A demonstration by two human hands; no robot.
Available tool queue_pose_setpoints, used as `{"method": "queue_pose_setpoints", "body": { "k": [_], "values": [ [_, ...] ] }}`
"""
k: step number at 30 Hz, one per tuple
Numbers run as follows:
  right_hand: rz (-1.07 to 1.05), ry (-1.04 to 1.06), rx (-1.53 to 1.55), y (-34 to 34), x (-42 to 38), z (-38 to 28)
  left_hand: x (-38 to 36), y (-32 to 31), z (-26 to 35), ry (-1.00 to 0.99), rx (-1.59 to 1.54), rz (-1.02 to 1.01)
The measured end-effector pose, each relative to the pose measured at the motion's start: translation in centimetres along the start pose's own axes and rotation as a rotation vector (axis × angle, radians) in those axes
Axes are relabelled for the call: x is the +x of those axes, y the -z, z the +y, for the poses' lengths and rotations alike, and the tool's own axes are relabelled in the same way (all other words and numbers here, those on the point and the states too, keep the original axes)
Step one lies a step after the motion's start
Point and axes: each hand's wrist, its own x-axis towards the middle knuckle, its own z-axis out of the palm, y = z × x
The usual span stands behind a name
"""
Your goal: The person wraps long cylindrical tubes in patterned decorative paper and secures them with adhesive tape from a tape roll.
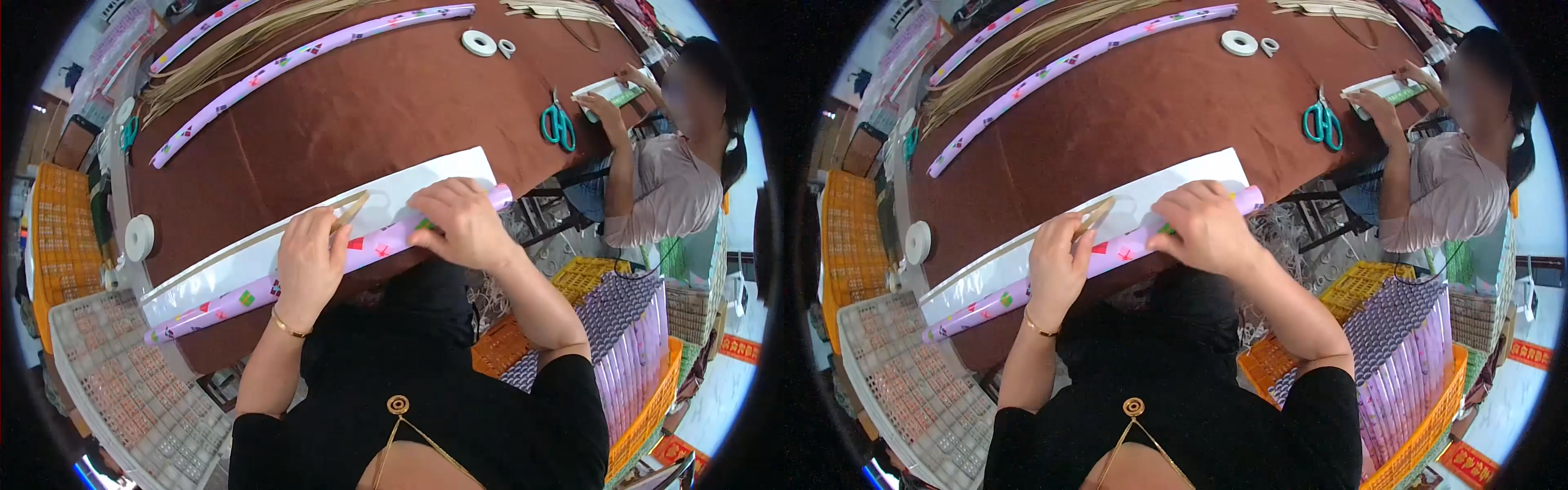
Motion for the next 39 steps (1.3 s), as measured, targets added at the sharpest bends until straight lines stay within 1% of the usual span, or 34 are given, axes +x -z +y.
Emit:
{"method": "queue_pose_setpoints", "body": {
  "k": [3,4,5,6,8,9,12,14,16,18,20,22,23,24,26,27,28,30,31,32,34,37,38,39],
  "values": [
    [0.083,-0.109,-0.18,1.8,-1.3,3.2,0.0,0.1,0.1,-0.005,-0.007,0.019],
    [0.064,-0.215,-0.22,2.7,-1.5,4.5,-0.1,0.0,0.1,-0.003,-0.01,0.021],
    [0.104,-0.303,-0.212,3.3,-1.7,5.6,-0.2,-0.1,0.1,0.002,-0.013,0.017],
    [0.184,-0.309,-0.272,3.5,-2.0,6.7,-0.2,-0.2,0.1,-0.004,0.003,0.021],
    [0.28,-0.323,-0.271,3.7,-2.8,7.8,-0.3,-0.3,0.2,-0.003,0.019,0.023],
    [0.277,-0.324,-0.269,3.8,-2.4,7.3,-0.3,-0.4,0.2,-0.009,0.032,0.032],
    [0.25,-0.291,-0.293,3.4,-1.0,5.4,-0.3,-0.4,0.3,-0.009,0.044,0.031],
    [0.061,-0.203,-0.304,2.9,-0.7,4.9,-0.3,-0.4,0.3,0.001,0.045,0.029],
    [0.026,-0.219,-0.323,2.7,-1.0,5.5,-0.3,-0.4,0.3,-0.014,0.066,0.034],
    [0.007,-0.29,-0.293,3.2,-1.8,6.7,-0.4,-0.3,0.4,-0.004,0.056,0.024],
    [0.025,-0.289,-0.289,3.5,-2.4,7.5,-0.6,-0.3,0.5,0.011,0.043,0.015],
    [0.074,-0.31,-0.307,3.9,-2.7,8.5,-0.5,-0.5,0.4,-0.033,0.077,0.039],
    [0.074,-0.363,-0.266,4.1,-2.9,9.1,-0.5,-0.5,0.4,-0.03,0.076,0.042],
    [0.073,-0.362,-0.268,4.3,-3.0,9.4,-0.5,-0.5,0.3,-0.018,0.074,0.031],
    [0.108,-0.384,-0.329,4.6,-3.3,9.7,-0.5,-0.4,0.4,-0.005,0.071,0.019],
    [0.174,-0.371,-0.375,4.7,-3.4,10.1,-0.5,-0.4,0.4,-0.005,0.062,0.022],
    [0.172,-0.37,-0.376,5.1,-3.9,10.5,-0.6,-0.4,0.5,-0.003,0.053,0.026],
    [0.251,-0.48,-0.321,5.3,-4.4,11.0,-0.6,-0.5,0.5,-0.013,0.059,0.036],
    [0.311,-0.462,-0.272,5.3,-4.1,9.9,-0.7,-0.4,0.5,-0.022,0.069,0.046],
    [0.271,-0.465,-0.22,5.3,-3.6,8.4,-0.8,-0.3,0.5,-0.004,0.085,0.047],
    [0.235,-0.384,-0.117,4.5,-2.9,5.8,-0.8,-0.2,0.6,-0.014,0.038,0.042],
    [0.268,-0.242,-0.077,1.2,-2.2,4.2,-1.4,0.1,0.7,0.0,0.031,0.039],
    [0.261,-0.23,-0.061,0.6,-1.7,4.1,-1.8,0.1,0.5,-0.006,0.01,0.042],
    [0.271,-0.168,-0.136,0.2,-1.2,4.1,-2.1,0.3,0.5,0.016,0.021,0.051]
  ]
}}
